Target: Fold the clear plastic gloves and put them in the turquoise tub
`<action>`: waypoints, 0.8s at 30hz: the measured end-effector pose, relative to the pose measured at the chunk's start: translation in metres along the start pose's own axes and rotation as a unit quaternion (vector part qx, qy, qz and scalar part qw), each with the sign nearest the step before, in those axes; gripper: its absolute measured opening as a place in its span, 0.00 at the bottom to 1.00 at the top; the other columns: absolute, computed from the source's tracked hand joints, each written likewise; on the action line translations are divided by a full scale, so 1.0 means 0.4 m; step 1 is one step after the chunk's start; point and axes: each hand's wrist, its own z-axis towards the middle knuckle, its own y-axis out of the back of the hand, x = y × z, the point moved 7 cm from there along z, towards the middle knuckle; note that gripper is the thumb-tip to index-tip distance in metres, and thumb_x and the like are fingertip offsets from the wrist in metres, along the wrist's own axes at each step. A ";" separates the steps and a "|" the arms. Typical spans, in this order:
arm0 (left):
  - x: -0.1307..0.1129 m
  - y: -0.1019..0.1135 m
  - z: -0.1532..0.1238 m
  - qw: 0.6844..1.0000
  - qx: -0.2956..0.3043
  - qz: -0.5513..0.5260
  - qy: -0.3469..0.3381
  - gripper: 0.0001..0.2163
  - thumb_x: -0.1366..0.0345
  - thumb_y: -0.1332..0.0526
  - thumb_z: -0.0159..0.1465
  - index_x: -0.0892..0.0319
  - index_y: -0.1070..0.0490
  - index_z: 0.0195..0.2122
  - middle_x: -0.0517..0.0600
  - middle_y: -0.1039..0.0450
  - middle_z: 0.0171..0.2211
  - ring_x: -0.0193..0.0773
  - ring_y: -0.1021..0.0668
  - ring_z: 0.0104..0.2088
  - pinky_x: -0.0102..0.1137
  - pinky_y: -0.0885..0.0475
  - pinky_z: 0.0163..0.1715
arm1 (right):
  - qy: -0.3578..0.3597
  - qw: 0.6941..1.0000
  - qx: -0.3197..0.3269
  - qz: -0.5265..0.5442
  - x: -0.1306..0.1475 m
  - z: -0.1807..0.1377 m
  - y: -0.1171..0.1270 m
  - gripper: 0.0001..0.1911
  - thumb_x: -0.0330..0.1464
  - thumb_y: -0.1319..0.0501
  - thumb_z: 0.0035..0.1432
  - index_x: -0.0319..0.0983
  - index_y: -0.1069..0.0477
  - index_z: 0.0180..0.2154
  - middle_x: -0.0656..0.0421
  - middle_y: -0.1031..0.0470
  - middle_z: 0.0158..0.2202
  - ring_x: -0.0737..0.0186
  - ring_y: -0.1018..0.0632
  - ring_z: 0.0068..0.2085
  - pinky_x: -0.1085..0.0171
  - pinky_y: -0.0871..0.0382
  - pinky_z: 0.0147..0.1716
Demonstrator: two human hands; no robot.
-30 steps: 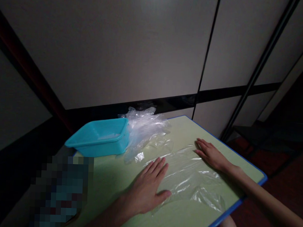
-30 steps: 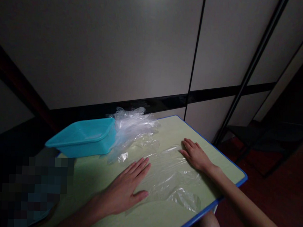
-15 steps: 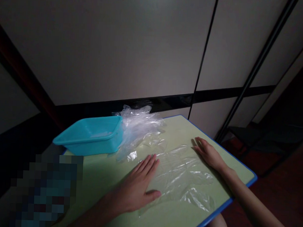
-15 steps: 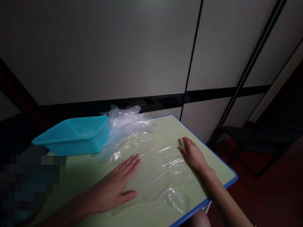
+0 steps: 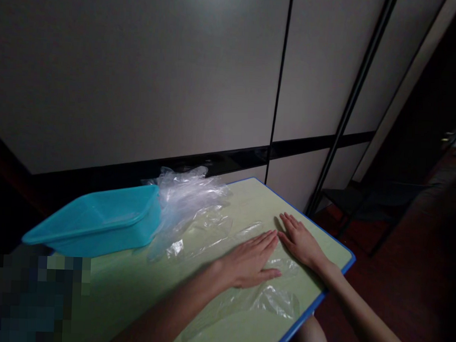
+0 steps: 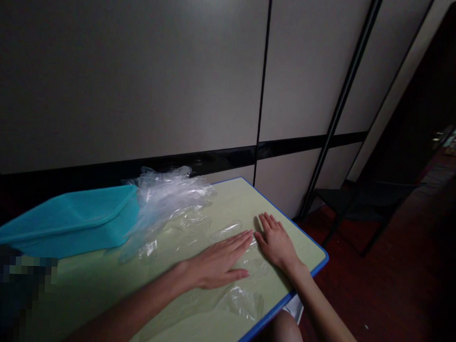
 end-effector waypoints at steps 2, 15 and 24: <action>0.005 -0.018 0.020 1.000 0.005 0.007 -0.006 0.32 0.49 0.60 0.65 0.71 0.64 0.61 0.60 0.65 0.62 0.38 0.60 0.61 0.32 0.58 0.58 | -0.001 1.000 0.008 -0.008 0.000 0.003 -0.002 0.28 0.38 0.54 0.59 0.31 0.47 0.58 0.46 0.46 0.59 0.54 0.44 0.59 0.54 0.48 0.55; 0.011 -0.021 0.000 1.000 0.016 0.003 -0.008 0.30 0.51 0.58 0.65 0.67 0.61 0.61 0.56 0.64 0.62 0.39 0.58 0.61 0.33 0.59 0.59 | 0.009 1.000 -0.017 0.005 -0.002 -0.001 0.008 0.28 0.39 0.52 0.59 0.36 0.49 0.58 0.49 0.41 0.57 0.53 0.41 0.58 0.52 0.46 0.55; 0.023 -0.010 -0.161 0.997 0.044 -0.011 0.061 0.28 0.55 0.55 0.65 0.59 0.63 0.62 0.49 0.67 0.63 0.37 0.58 0.61 0.35 0.57 0.59 | 0.016 1.000 -0.021 0.009 -0.003 0.000 0.007 0.29 0.40 0.51 0.58 0.34 0.49 0.58 0.48 0.40 0.56 0.50 0.39 0.57 0.52 0.45 0.54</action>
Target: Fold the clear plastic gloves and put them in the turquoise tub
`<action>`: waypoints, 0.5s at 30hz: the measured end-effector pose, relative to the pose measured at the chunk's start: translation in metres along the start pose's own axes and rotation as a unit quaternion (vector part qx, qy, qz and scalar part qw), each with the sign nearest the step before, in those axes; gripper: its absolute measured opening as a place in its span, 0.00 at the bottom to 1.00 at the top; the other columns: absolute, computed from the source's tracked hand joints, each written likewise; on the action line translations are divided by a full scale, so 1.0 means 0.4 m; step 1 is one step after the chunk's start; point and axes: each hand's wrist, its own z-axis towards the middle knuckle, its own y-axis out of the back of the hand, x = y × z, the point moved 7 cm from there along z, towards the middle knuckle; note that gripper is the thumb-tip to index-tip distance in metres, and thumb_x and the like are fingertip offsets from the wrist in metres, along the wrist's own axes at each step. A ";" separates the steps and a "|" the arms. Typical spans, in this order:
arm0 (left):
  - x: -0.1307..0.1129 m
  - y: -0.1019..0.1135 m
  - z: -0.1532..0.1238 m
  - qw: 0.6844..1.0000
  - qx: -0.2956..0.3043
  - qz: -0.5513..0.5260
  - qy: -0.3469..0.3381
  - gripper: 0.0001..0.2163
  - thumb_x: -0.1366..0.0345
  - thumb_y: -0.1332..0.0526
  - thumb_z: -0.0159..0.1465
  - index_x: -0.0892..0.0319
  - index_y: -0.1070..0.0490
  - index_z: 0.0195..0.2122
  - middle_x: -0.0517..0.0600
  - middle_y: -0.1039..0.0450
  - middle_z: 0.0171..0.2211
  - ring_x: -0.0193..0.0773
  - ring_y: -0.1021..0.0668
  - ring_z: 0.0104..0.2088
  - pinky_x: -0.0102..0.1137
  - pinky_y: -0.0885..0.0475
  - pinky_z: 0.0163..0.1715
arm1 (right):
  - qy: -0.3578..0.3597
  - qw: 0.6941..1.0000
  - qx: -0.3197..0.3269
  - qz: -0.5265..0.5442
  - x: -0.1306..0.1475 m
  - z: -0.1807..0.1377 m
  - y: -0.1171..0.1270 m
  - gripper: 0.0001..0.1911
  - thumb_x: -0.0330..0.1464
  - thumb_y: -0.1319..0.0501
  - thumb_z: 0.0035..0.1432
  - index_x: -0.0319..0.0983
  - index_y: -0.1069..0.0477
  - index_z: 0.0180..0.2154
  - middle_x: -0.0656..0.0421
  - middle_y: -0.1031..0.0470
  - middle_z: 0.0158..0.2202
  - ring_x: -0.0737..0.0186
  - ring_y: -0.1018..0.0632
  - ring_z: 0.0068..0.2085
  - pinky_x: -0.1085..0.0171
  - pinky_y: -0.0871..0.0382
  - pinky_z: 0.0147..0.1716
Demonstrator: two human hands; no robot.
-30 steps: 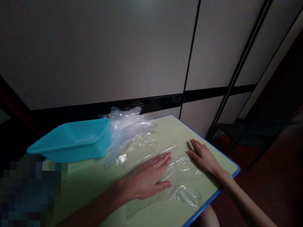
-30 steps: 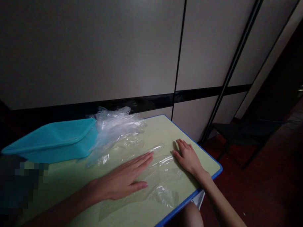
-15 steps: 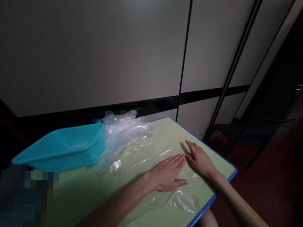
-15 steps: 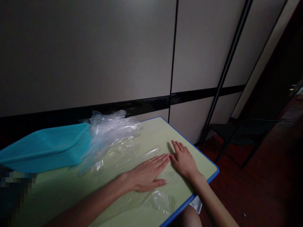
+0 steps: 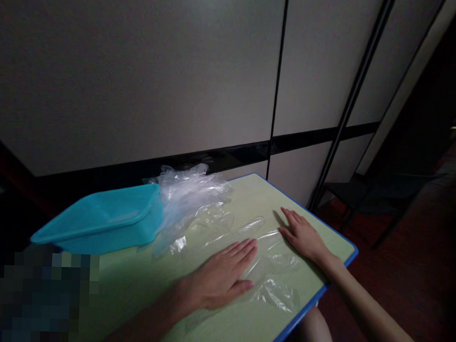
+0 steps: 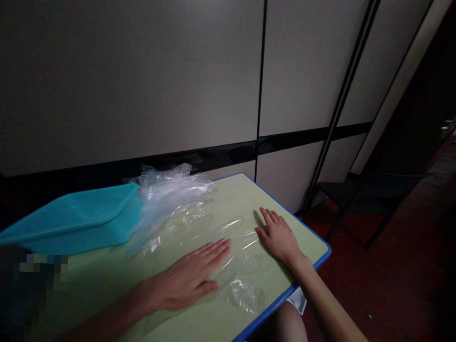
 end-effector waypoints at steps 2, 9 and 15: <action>0.006 -0.003 -0.048 1.000 -0.003 -0.005 0.018 0.28 0.56 0.54 0.65 0.56 0.65 0.62 0.47 0.69 0.63 0.37 0.58 0.61 0.35 0.57 0.59 | 0.001 1.000 0.000 0.000 0.000 0.000 0.000 0.29 0.40 0.52 0.58 0.34 0.49 0.58 0.47 0.40 0.56 0.50 0.39 0.57 0.52 0.45 0.54; 0.021 -0.015 -0.138 0.998 -0.014 -0.010 0.064 0.33 0.56 0.47 0.61 0.52 0.68 0.62 0.45 0.69 0.63 0.39 0.57 0.61 0.37 0.56 0.59 | -0.003 1.000 -0.014 0.014 -0.008 -0.002 -0.001 0.29 0.41 0.51 0.58 0.35 0.49 0.58 0.47 0.39 0.56 0.50 0.37 0.55 0.51 0.43 0.53; 0.024 -0.020 -0.128 0.997 -0.012 -0.007 0.080 0.34 0.54 0.46 0.60 0.53 0.65 0.62 0.45 0.69 0.63 0.40 0.57 0.61 0.37 0.57 0.59 | -0.052 0.994 -0.053 0.081 -0.025 -0.004 0.027 0.26 0.42 0.52 0.58 0.34 0.43 0.54 0.46 0.34 0.51 0.49 0.31 0.50 0.52 0.35 0.46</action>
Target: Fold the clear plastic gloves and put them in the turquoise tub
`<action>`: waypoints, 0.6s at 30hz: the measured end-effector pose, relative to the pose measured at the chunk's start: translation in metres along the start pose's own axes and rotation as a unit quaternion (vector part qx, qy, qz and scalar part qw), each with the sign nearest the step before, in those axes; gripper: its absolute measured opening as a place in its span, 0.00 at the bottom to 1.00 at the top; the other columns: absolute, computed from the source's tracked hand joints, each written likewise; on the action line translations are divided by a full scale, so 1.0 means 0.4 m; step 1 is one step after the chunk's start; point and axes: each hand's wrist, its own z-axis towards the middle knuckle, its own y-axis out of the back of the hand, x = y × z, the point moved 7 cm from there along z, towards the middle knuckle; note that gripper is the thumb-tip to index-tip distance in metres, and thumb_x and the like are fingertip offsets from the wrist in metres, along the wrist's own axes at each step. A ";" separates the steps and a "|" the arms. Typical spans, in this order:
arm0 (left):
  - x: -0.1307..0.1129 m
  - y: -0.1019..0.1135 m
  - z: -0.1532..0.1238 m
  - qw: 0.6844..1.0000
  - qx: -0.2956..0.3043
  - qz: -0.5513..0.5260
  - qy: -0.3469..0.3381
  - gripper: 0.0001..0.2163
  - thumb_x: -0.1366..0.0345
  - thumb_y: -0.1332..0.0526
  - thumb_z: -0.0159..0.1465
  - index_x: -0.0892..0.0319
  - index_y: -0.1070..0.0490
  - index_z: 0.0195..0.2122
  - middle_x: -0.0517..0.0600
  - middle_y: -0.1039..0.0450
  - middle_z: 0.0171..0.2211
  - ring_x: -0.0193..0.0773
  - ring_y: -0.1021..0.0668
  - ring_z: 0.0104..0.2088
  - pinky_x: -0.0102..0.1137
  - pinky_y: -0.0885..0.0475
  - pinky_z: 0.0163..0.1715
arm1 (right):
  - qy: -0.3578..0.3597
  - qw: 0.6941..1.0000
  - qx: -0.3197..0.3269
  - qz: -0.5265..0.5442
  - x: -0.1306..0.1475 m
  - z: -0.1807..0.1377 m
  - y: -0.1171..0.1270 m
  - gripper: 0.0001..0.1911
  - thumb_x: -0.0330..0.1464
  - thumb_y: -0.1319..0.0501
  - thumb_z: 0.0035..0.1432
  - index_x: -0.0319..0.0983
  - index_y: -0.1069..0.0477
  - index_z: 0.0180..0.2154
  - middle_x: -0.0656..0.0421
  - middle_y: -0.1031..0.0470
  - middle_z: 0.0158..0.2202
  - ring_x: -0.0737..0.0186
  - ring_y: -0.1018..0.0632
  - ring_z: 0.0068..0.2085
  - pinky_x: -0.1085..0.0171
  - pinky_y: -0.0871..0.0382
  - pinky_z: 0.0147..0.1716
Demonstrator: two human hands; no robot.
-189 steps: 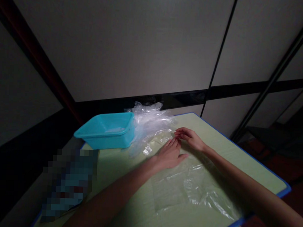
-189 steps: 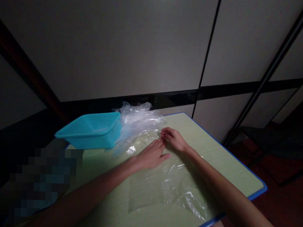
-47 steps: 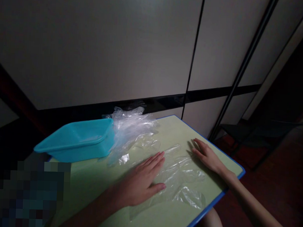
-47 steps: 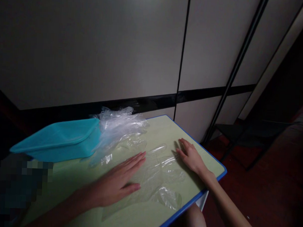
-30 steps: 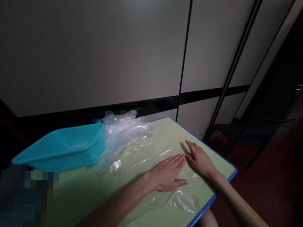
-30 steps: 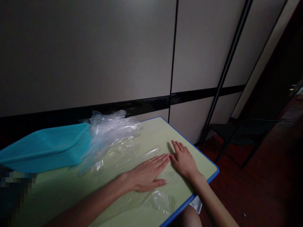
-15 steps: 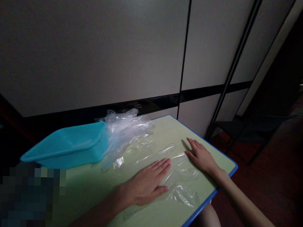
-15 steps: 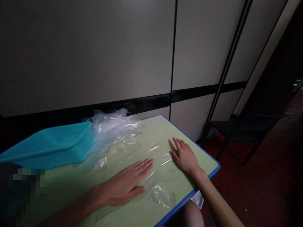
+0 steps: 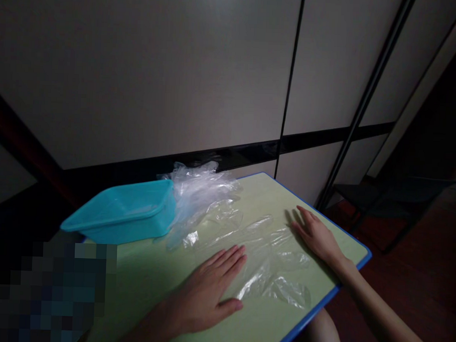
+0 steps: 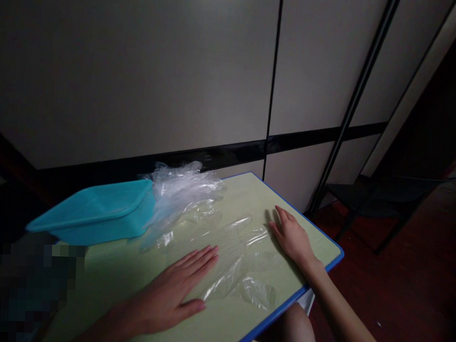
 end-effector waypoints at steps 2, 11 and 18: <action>0.001 0.000 0.006 1.000 0.000 -0.001 0.011 0.35 0.53 0.46 0.59 0.54 0.64 0.62 0.47 0.69 0.63 0.41 0.57 0.61 0.37 0.56 0.59 | -0.022 0.998 -0.024 0.053 0.001 -0.008 0.020 0.22 0.41 0.53 0.58 0.36 0.40 0.50 0.47 0.31 0.48 0.51 0.28 0.47 0.53 0.34 0.44; -0.003 0.004 0.016 1.000 -0.005 0.014 0.016 0.34 0.53 0.47 0.59 0.57 0.62 0.62 0.49 0.69 0.63 0.40 0.58 0.61 0.36 0.57 0.58 | 0.046 0.999 0.025 -0.005 0.050 -0.086 0.024 0.24 0.40 0.50 0.57 0.36 0.42 0.52 0.47 0.35 0.52 0.52 0.33 0.52 0.54 0.38 0.50; -0.004 0.002 0.016 1.000 -0.005 0.016 0.012 0.34 0.51 0.47 0.59 0.57 0.63 0.62 0.49 0.69 0.63 0.41 0.58 0.61 0.36 0.57 0.58 | 0.045 0.997 -0.005 -0.062 0.016 -0.089 0.008 0.27 0.45 0.50 0.56 0.36 0.42 0.53 0.45 0.34 0.51 0.48 0.32 0.50 0.51 0.38 0.48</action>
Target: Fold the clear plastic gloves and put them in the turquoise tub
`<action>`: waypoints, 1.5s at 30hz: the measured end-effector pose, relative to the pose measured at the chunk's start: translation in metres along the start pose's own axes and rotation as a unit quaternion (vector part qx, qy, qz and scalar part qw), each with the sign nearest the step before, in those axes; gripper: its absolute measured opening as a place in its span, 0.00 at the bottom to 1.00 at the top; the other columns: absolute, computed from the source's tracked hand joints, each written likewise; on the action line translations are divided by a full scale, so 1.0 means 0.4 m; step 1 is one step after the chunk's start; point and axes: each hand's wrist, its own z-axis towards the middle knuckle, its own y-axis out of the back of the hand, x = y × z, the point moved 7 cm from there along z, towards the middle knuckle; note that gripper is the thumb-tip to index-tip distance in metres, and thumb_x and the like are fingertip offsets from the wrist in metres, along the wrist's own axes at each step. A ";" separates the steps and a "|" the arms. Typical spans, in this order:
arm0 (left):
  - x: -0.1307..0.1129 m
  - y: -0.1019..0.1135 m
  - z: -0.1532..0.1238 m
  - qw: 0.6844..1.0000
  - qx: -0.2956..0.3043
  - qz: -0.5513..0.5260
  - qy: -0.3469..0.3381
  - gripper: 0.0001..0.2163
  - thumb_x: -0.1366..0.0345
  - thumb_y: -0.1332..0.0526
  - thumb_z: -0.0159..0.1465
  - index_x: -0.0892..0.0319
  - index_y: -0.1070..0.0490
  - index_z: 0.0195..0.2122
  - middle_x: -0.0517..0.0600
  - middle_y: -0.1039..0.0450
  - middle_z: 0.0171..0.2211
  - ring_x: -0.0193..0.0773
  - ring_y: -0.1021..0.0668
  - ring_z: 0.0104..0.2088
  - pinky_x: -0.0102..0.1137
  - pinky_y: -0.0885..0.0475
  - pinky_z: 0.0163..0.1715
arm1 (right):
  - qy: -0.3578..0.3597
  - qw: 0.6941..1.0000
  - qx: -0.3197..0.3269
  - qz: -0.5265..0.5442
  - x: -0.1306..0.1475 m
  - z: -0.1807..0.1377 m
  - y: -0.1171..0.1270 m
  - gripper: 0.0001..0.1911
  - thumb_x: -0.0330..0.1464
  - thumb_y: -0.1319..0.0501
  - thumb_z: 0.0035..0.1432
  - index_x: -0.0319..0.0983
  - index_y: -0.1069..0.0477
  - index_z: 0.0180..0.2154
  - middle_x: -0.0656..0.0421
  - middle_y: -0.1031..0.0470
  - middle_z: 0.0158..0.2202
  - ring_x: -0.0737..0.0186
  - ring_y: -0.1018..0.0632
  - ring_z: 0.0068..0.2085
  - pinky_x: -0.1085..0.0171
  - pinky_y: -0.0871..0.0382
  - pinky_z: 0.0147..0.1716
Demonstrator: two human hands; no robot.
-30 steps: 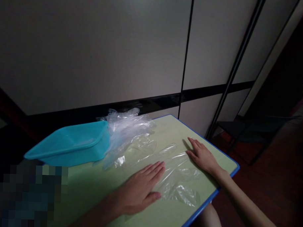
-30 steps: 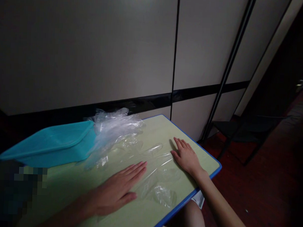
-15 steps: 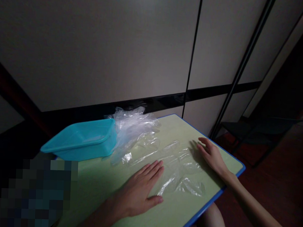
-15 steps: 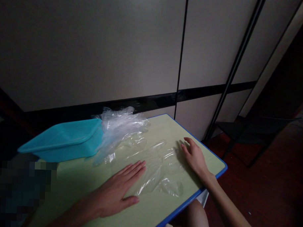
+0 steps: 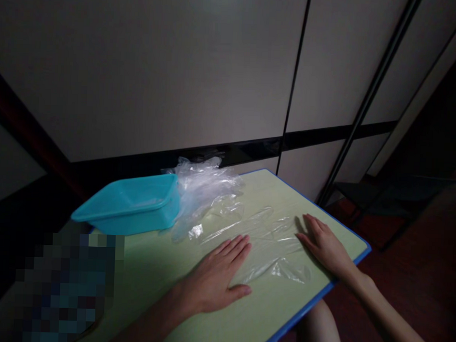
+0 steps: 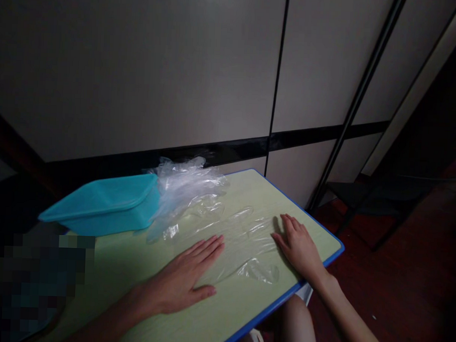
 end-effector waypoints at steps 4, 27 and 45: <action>0.001 0.000 -0.005 1.000 0.004 -0.002 -0.007 0.34 0.51 0.47 0.59 0.55 0.62 0.62 0.49 0.70 0.63 0.42 0.59 0.61 0.37 0.57 0.58 | -0.002 1.000 -0.006 -0.002 -0.002 -0.001 0.001 0.29 0.46 0.50 0.56 0.35 0.43 0.53 0.45 0.34 0.51 0.48 0.32 0.50 0.51 0.38 0.48; -0.163 0.013 0.206 0.971 0.006 -0.021 -0.238 0.31 0.50 0.60 0.65 0.69 0.60 0.61 0.55 0.65 0.62 0.38 0.59 0.61 0.32 0.60 0.59 | -0.011 1.000 0.011 -0.014 0.001 0.003 0.001 0.26 0.41 0.50 0.57 0.32 0.44 0.52 0.44 0.34 0.49 0.49 0.33 0.51 0.52 0.39 0.49; -0.078 0.013 -0.016 0.990 0.030 -0.045 -0.133 0.29 0.49 0.54 0.64 0.59 0.59 0.61 0.52 0.65 0.63 0.42 0.57 0.61 0.38 0.58 0.59 | 0.025 0.987 0.079 0.136 0.084 -0.048 0.046 0.32 0.45 0.49 0.56 0.40 0.53 0.58 0.49 0.42 0.57 0.51 0.39 0.56 0.48 0.49 0.55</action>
